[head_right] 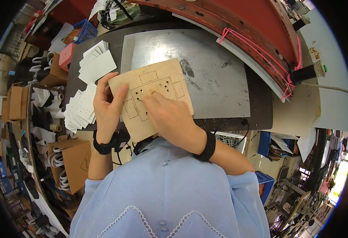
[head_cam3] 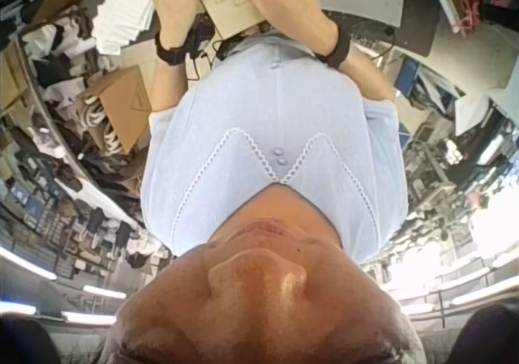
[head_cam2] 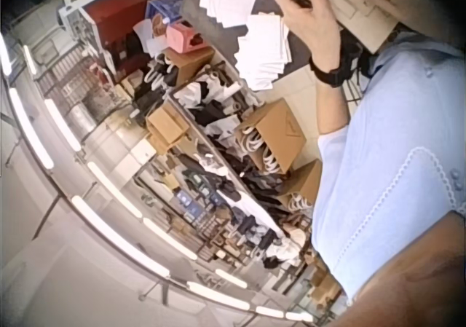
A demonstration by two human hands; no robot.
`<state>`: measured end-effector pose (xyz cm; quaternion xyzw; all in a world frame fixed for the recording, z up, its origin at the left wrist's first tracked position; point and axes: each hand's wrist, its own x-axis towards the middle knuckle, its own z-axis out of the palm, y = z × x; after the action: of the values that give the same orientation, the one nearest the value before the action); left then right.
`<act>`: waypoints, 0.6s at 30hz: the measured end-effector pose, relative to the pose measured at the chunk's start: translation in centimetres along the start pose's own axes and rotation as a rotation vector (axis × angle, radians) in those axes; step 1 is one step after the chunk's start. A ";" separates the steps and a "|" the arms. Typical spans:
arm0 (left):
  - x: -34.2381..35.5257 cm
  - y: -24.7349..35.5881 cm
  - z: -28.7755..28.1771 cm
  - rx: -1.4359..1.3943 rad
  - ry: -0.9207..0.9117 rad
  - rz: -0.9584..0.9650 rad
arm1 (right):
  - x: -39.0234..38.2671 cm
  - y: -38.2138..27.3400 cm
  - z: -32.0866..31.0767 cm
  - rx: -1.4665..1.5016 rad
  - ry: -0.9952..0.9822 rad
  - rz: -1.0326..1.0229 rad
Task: Using a manual leather cutting press to punch shapes out of white leather sheets.
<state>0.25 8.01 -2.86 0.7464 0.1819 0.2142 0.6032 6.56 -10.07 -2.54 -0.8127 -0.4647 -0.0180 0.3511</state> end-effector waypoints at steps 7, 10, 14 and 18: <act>0.0 0.3 0.0 0.043 -0.008 -0.019 | -0.5 0.0 1.4 0.399 0.114 0.278; -0.1 0.5 0.1 0.051 -0.009 -0.024 | -0.9 0.8 1.3 0.339 0.082 0.169; 0.0 0.3 0.0 0.049 -0.010 -0.018 | -0.9 0.2 -0.1 0.305 -0.006 0.194; 0.0 0.4 0.0 0.058 -0.012 -0.014 | -0.7 0.1 -0.5 0.204 -0.006 0.116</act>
<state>0.26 7.88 -2.51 0.7636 0.1897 0.2003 0.5838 6.40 -10.87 -2.44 -0.7984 -0.4173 0.0522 0.4309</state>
